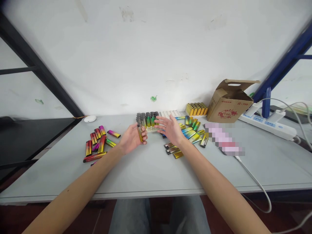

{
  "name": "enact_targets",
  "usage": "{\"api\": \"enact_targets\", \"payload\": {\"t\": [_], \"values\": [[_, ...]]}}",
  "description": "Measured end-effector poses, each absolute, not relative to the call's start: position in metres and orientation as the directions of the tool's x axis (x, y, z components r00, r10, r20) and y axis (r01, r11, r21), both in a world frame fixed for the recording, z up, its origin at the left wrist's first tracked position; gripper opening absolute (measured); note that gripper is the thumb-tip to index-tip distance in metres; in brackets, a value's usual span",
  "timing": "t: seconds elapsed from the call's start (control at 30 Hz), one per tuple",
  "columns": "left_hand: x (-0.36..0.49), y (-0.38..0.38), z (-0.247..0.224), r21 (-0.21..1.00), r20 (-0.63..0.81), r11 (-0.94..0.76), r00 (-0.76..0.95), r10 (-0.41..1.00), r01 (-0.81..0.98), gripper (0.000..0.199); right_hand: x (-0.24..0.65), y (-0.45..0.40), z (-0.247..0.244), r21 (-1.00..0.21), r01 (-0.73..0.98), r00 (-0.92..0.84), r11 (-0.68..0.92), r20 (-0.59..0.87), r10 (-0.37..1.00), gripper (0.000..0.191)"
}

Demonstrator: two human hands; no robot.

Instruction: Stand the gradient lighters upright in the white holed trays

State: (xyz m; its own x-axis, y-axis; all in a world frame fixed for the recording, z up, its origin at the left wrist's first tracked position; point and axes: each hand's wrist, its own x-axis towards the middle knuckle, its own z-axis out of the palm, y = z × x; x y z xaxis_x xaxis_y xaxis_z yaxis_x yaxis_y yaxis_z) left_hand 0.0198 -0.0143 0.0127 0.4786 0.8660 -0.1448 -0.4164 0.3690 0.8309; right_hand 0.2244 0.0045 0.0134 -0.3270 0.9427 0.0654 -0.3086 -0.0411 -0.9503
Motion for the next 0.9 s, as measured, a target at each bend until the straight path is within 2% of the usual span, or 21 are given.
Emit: {"api": "enact_targets", "payload": {"t": [0.3, 0.57, 0.9], "values": [[0.022, -0.016, 0.018, 0.853, -0.151, 0.319, 0.389, 0.909, -0.413, 0.025, 0.224, 0.006, 0.012, -0.882, -0.451, -0.343, -0.137, 0.029, 0.939, 0.050], [0.030, -0.022, 0.021, 0.882, -0.163, 0.273, 0.294, 0.942, -0.384, 0.021, 0.225, 0.007, 0.009, -0.876, -0.462, -0.350, -0.138, 0.037, 0.936, 0.048], [0.025, -0.019, 0.015, 0.886, -0.131, 0.270, 0.355, 0.925, -0.377, 0.030, 0.225, 0.008, 0.009, -0.887, -0.444, -0.340, -0.128, 0.034, 0.940, 0.051]]}}
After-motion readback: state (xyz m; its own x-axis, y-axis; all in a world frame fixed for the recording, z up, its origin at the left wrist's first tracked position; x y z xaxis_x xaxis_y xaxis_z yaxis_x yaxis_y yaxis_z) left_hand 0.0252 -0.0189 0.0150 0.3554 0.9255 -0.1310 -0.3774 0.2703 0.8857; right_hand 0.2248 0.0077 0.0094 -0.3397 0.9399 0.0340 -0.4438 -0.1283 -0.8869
